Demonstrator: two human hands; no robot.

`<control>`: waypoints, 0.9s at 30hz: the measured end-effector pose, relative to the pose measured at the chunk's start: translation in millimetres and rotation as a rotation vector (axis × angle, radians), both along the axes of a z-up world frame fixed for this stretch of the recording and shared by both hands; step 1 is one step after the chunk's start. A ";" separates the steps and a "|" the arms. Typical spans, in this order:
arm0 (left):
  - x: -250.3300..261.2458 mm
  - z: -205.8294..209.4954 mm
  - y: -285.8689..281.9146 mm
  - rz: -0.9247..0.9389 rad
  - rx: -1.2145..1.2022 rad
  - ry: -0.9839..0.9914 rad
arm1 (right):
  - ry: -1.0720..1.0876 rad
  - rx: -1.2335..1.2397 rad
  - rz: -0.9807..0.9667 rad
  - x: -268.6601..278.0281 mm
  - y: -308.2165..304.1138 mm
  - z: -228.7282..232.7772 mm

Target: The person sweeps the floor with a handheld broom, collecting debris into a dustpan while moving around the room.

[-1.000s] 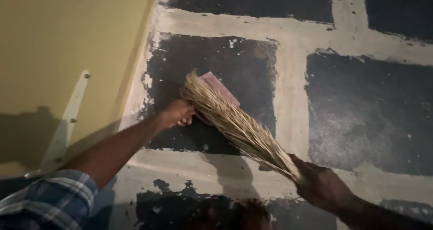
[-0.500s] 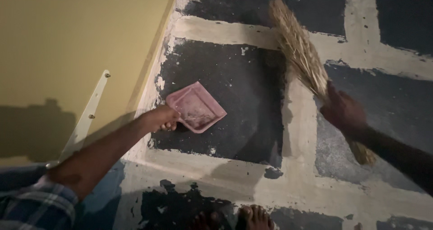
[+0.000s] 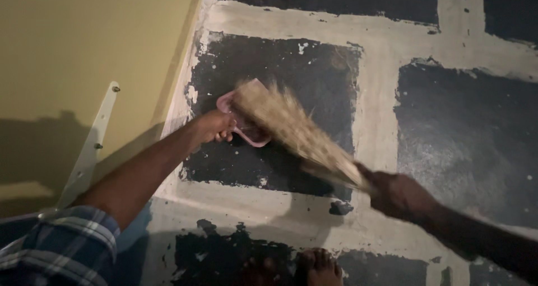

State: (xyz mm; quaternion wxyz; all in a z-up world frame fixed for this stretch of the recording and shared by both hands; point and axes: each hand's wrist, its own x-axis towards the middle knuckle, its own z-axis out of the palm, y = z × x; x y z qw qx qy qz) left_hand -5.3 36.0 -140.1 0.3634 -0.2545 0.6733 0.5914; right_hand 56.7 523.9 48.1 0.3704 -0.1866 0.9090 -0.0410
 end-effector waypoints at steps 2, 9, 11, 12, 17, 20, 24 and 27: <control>4.8 15.0 6.1 -0.027 -0.009 0.022 | -0.058 -0.049 0.035 19.8 -1.1 6.4; 47.3 66.8 -13.6 -0.138 0.022 0.194 | 0.159 -0.108 0.025 34.6 15.3 7.6; 55.9 71.6 -20.4 -0.165 -0.018 0.168 | 0.167 0.070 -0.040 26.8 25.8 1.8; 60.0 72.5 -23.0 -0.193 -0.057 0.139 | 0.221 -0.019 -0.141 20.3 35.1 0.0; 69.6 76.0 -27.9 -0.247 -0.124 0.021 | 0.657 -0.159 -0.052 -16.2 77.0 -10.3; 65.8 68.9 -21.2 -0.254 -0.206 -0.047 | 0.573 -0.021 -0.093 -21.2 93.1 -13.5; 42.6 32.7 -7.5 -0.077 0.002 -0.073 | 0.316 0.099 -0.082 1.3 88.0 -25.5; 28.9 11.9 -1.9 -0.106 0.044 0.007 | 0.255 -0.064 -0.021 25.3 75.7 -31.9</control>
